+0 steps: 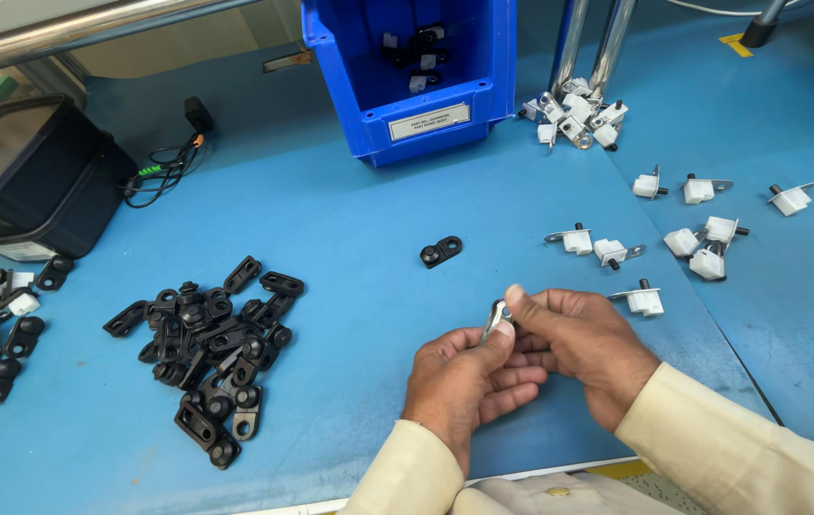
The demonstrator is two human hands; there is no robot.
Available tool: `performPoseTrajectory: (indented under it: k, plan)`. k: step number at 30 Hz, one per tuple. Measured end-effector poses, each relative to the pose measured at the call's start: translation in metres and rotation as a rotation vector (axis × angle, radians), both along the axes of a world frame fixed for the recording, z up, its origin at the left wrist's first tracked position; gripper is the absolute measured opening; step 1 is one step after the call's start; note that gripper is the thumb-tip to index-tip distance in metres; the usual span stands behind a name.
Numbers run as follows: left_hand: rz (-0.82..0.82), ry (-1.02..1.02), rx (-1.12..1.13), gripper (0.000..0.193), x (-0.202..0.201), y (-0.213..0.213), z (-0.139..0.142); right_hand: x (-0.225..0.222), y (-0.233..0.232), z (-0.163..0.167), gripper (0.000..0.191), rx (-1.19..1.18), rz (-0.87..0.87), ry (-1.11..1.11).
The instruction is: The person picks a black plastic bracket and a white plastic component from the workbench, presses the white part into the bracket by hand to snap them together, and places the assembled unit into a blue bin, repeating the cycle. At one point the person repositions the blue bin closer before continuing assembly.
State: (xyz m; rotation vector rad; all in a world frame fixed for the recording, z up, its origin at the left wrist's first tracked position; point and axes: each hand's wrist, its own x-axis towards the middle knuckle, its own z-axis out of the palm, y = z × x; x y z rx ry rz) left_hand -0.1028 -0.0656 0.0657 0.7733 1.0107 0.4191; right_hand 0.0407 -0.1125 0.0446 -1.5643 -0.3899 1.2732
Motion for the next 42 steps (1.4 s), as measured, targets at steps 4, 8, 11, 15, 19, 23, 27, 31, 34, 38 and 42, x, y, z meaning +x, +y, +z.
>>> performPoseTrajectory:
  k: [4,8,11,15,19,23,27,31,34,38,42]
  plan:
    - [-0.012,0.157,0.125,0.028,0.0,0.002,0.001,-0.007,0.005,-0.008,0.029,0.081,-0.045,-0.064]
    - [-0.021,0.213,0.16,0.029,0.0,0.005,0.003,-0.011,0.011,-0.012,0.033,0.017,-0.117,-0.081]
    - [-0.064,0.183,0.104,0.029,-0.004,0.013,0.005,-0.009,0.012,-0.006,0.039,-0.028,-0.071,-0.04]
    - [-0.111,0.118,0.049,0.033,-0.015,0.022,0.006,-0.008,0.006,0.005,0.047,-0.012,0.01,0.017]
    - [-0.141,0.125,0.09,0.033,-0.021,0.028,0.008,-0.018,0.008,0.007,0.034,-0.027,0.004,-0.039]
    - [-0.087,0.173,0.156,0.032,-0.025,0.028,0.011,-0.036,0.02,-0.001,0.031,-0.021,-0.16,0.001]
    - [-0.085,0.192,0.187,0.032,-0.031,0.03,0.013,-0.049,0.025,-0.005,0.029,-0.06,-0.31,0.081]
    - [-0.1,0.232,0.212,0.03,-0.037,0.031,0.014,-0.06,0.027,-0.005,0.028,-0.07,-0.36,0.084]
    - [-0.104,0.22,0.206,0.03,-0.041,0.032,0.014,-0.063,0.027,-0.003,0.03,-0.082,-0.354,0.084]
    - [-0.119,0.156,0.104,0.029,-0.048,0.034,0.012,-0.06,0.023,0.005,0.041,-0.113,-0.294,0.109]
    - [-0.175,0.049,0.016,0.028,-0.059,0.039,0.01,-0.058,0.015,0.011,0.042,-0.074,-0.088,0.068]
